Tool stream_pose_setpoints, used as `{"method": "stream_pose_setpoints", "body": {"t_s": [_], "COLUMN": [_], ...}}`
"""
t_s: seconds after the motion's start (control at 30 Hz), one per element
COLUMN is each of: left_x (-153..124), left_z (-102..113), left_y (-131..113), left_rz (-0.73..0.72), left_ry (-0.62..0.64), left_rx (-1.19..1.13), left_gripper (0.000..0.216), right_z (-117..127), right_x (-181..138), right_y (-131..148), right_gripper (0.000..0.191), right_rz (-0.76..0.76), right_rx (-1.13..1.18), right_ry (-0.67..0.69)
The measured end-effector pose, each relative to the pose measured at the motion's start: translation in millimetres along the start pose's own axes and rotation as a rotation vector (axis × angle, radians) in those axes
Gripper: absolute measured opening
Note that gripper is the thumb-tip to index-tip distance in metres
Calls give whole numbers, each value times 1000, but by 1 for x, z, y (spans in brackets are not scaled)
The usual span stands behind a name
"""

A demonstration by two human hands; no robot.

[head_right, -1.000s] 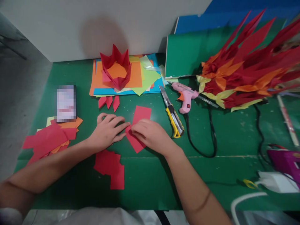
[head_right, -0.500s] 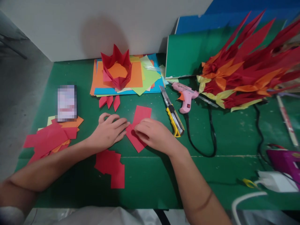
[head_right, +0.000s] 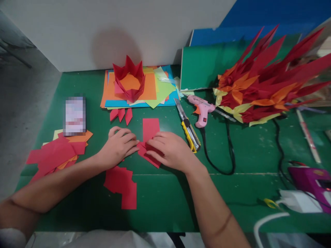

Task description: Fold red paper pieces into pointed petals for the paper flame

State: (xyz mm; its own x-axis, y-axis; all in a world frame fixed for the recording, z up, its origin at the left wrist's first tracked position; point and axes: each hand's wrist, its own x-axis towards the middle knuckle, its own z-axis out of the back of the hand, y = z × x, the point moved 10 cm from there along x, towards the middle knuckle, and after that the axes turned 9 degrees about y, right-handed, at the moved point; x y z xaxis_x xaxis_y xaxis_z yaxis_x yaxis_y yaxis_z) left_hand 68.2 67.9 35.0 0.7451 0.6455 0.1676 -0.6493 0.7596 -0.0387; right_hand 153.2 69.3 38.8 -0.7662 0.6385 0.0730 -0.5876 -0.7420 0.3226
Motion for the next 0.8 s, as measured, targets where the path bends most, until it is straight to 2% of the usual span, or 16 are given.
{"method": "stream_pose_setpoints", "body": {"t_s": [0.17, 0.33, 0.6, 0.7, 0.8], "left_x": [-2, -2, -2, -2, 0], "left_z": [1, -1, 3, 2, -1], "left_y": [2, 4, 4, 3, -4], "left_rz": [6, 27, -4, -44, -147], "left_ry": [-11, -3, -44, -53, -49], "left_rx": [3, 3, 3, -51, -141], "left_gripper": [25, 30, 32, 30, 28], "right_z": [8, 5, 3, 2, 1], "right_x": [-4, 0, 0, 1, 2], "right_y": [-1, -4, -12, -10, -11], "right_gripper": [22, 20, 20, 21, 21], "right_rz": [31, 22, -67, -65, -67], "right_rx": [-60, -26, -142, -146, -128], "right_ry": [-89, -37, -25, -29, -43]}}
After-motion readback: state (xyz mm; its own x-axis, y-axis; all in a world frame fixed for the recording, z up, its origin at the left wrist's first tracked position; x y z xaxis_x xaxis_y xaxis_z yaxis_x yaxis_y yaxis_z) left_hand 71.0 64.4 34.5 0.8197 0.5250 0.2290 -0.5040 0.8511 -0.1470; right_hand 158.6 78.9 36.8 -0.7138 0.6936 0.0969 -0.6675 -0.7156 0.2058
